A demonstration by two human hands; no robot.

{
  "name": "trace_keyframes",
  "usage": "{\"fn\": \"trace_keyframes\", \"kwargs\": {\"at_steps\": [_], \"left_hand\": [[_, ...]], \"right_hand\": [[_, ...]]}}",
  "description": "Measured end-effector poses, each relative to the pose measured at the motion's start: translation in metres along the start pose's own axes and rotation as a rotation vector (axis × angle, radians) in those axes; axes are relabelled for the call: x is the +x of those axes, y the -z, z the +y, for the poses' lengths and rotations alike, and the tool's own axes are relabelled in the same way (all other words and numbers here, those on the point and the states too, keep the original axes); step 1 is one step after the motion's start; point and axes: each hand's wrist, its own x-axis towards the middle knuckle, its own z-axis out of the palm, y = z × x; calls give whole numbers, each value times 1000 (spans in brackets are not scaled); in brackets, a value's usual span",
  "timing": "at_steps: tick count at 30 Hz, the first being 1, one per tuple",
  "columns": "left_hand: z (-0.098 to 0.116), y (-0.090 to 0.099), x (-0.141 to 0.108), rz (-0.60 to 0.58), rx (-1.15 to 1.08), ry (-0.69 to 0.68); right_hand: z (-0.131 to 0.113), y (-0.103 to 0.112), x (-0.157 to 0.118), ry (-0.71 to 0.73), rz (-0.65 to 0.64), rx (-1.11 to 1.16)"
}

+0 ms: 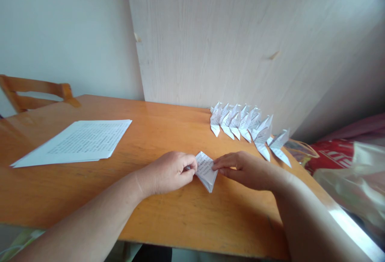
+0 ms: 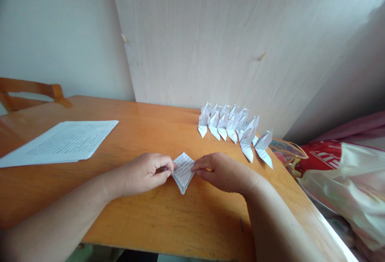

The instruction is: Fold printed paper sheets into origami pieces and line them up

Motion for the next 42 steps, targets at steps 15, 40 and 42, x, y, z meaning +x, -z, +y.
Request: {"fn": "trace_keyframes", "kwargs": {"at_steps": [15, 40, 42], "left_hand": [[1, 0, 1, 58, -31, 44], [-12, -21, 18, 254, 42, 114], [-12, -22, 18, 266, 67, 113]], "right_hand": [[-11, 2, -1, -60, -1, -45], [-15, -36, 24, -93, 300, -269], [-15, -37, 26, -129, 318, -282]]}}
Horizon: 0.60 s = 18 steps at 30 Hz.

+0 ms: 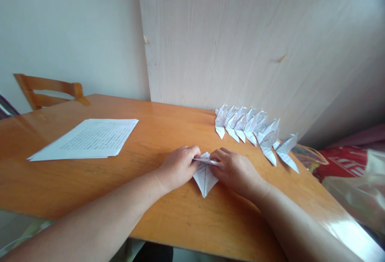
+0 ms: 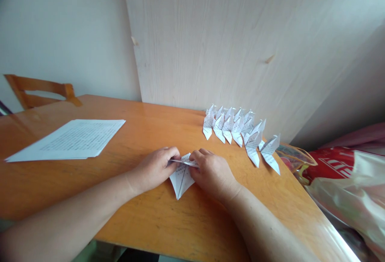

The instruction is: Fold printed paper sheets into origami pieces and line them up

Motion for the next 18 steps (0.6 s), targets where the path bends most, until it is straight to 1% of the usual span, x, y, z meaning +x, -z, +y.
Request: {"fn": "trace_keyframes", "kwargs": {"at_steps": [3, 8, 14, 18], "left_hand": [[-1, -1, 0, 11, 16, 3], [-4, -3, 2, 16, -59, -39], [-5, -3, 4, 0, 30, -94], [-7, -5, 5, 27, 53, -80]], "right_hand": [[-1, -2, 1, -49, 19, -46], [-3, -5, 1, -98, 38, -94], [-1, -6, 3, -123, 35, -26], [0, -4, 6, -181, 22, 27]]}}
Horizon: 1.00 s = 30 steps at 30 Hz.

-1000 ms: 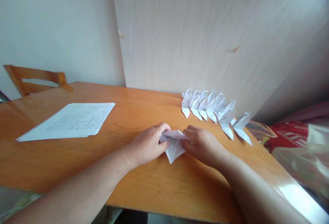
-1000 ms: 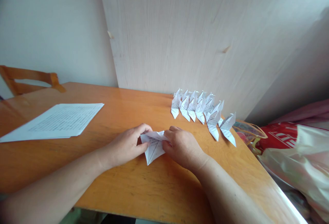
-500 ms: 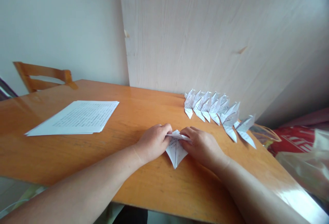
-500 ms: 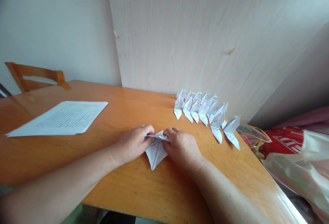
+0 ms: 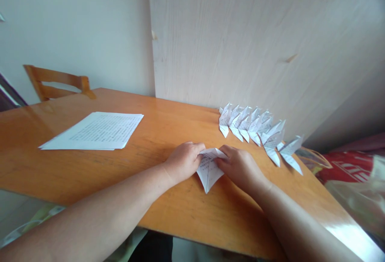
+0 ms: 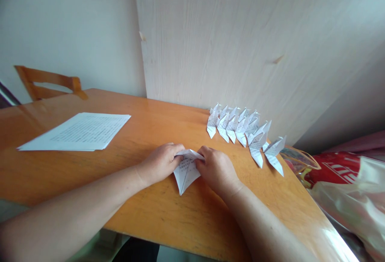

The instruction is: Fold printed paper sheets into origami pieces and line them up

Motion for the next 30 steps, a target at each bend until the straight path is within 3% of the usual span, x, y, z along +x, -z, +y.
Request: {"fn": "trace_keyframes", "kwargs": {"at_steps": [9, 17, 25, 30], "left_hand": [[1, 1, 1, -1, -39, 18], [-2, 1, 3, -7, -199, 126], [-2, 0, 5, -16, -216, 128], [-2, 0, 4, -22, -144, 75]], "right_hand": [[-3, 0, 6, -75, 9, -52], [-2, 2, 8, -93, 6, -6], [8, 15, 11, -177, -166, 207], [6, 15, 13, -150, -153, 143]]}}
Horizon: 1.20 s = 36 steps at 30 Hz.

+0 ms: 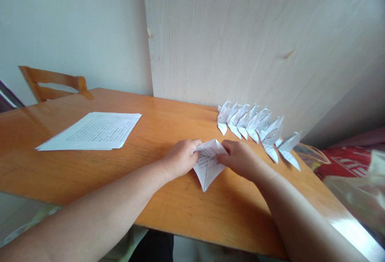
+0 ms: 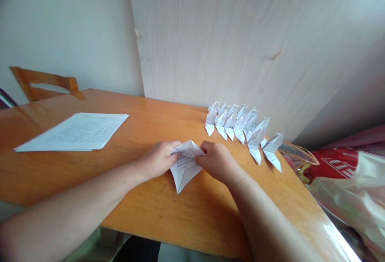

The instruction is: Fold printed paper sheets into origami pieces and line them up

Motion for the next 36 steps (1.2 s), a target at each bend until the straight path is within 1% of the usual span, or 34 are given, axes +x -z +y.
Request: {"fn": "trace_keyframes", "kwargs": {"at_steps": [4, 6, 12, 15, 19, 24, 26, 30, 32, 36], "left_hand": [[1, 0, -1, -10, 28, -53], [2, 0, -1, -5, 29, -64], [4, -1, -1, -40, -37, -6], [5, -1, -2, -33, -73, 27], [6, 4, -3, -24, -205, 59], [3, 17, 1, -72, -419, 62], [-1, 21, 3, -77, -466, 110], [-9, 25, 5, -83, -402, 263], [-10, 26, 4, -94, -400, 300], [-9, 26, 3, -140, -457, 330]], "right_hand": [[-4, -5, -2, 10, 55, -97], [-5, -7, -3, 10, 62, -131], [-6, -8, -3, -40, 71, -211], [-5, -9, -3, -54, 87, -256], [-4, -9, -2, -56, 91, -247], [-1, -8, -2, -51, 79, -205], [-1, -8, -2, -48, 82, -193], [1, -9, -2, -55, 83, -193], [2, -9, -1, -54, 82, -190], [3, -9, -1, -50, 84, -163]]}}
